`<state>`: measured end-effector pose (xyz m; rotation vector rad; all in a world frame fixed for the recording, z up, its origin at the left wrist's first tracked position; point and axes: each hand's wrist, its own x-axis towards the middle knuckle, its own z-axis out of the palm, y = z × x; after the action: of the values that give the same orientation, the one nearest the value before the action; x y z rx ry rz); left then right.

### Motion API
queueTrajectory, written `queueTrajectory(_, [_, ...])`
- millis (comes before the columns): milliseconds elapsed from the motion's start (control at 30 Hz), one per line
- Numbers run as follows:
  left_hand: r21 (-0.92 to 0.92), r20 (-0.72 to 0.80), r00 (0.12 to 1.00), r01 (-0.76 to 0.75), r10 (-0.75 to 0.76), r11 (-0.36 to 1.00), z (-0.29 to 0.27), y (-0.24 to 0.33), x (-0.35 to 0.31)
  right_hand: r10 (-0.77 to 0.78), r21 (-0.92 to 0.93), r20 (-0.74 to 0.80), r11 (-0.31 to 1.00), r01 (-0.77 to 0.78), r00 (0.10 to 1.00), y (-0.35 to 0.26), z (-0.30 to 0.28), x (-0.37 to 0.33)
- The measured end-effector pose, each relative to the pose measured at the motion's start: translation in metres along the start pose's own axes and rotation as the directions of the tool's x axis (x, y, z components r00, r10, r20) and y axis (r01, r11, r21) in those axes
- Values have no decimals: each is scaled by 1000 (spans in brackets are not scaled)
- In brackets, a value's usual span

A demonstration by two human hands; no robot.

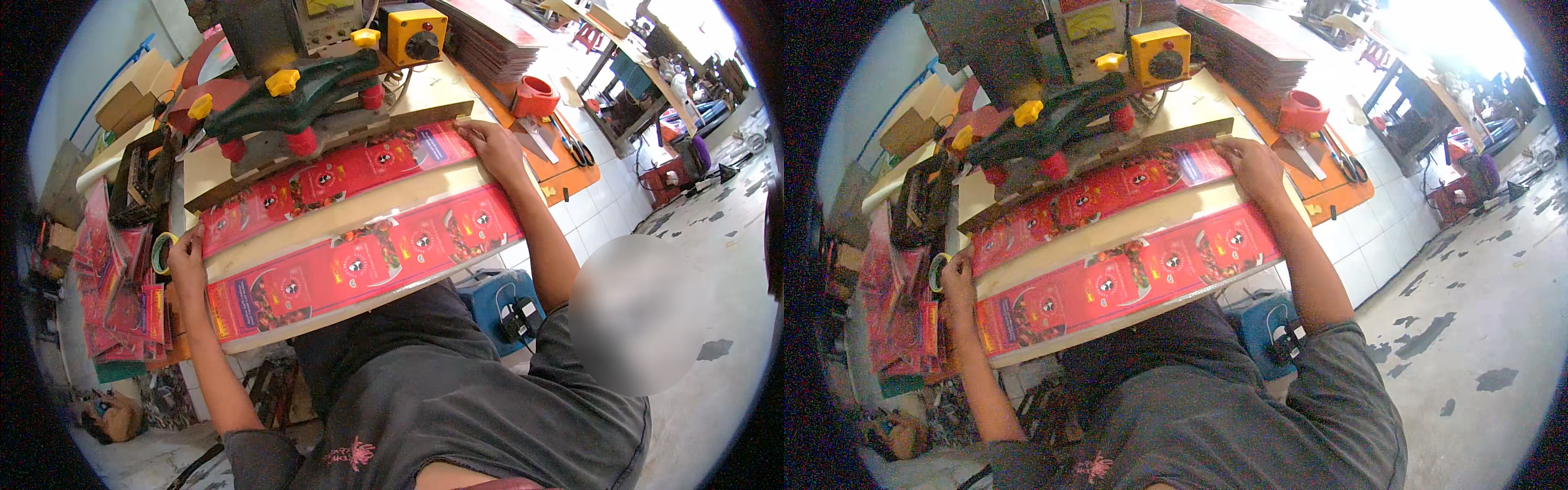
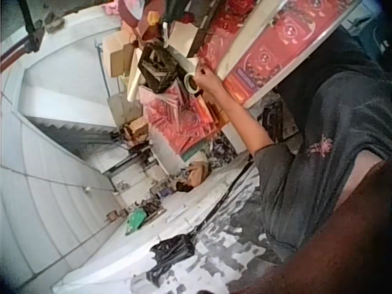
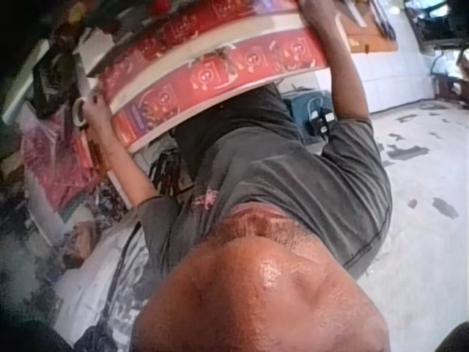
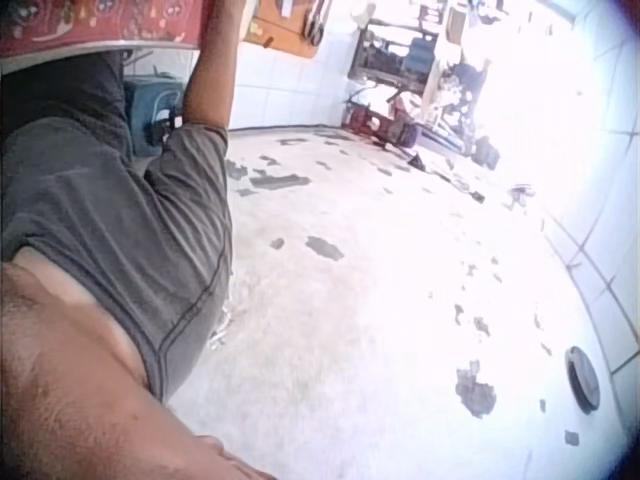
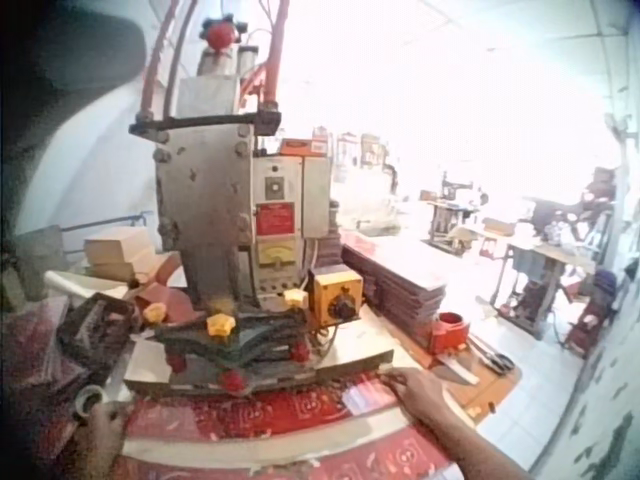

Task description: The person folds printed packaging sheets along their creases by hand.

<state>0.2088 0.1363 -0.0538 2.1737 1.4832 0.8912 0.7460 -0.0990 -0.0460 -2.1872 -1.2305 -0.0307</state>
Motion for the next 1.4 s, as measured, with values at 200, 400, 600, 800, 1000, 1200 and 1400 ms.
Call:
queueTrajectory(200, [-10,-6,1000,-27,27,1000,-1,3,-1,-21,-19,1,1000,21,1000,0,1,1])
queueTrajectory(400, [-1,11,1000,-10,10,1000,-1,12,0,-16,-3,-9,1000,16,1000,3,0,0])
queueTrajectory(600, [7,-12,1000,-18,18,1000,-3,-2,0,-14,19,-7,1000,14,1000,-3,2,0])
queueTrajectory(800, [33,1,999,32,-33,999,-9,25,-10,-71,263,103,964,41,992,11,-6,-1])
queueTrajectory(1000, [18,160,975,153,-154,988,-33,40,-33,-119,352,302,936,5,946,4,-40,-20])
queueTrajectory(1200, [-86,-5,996,87,-88,992,-26,41,-47,-12,388,288,916,-105,958,1,-30,-35])
queueTrajectory(1400, [-119,-6,997,76,-78,990,-18,45,-44,-44,431,142,902,-22,989,9,-24,-43])
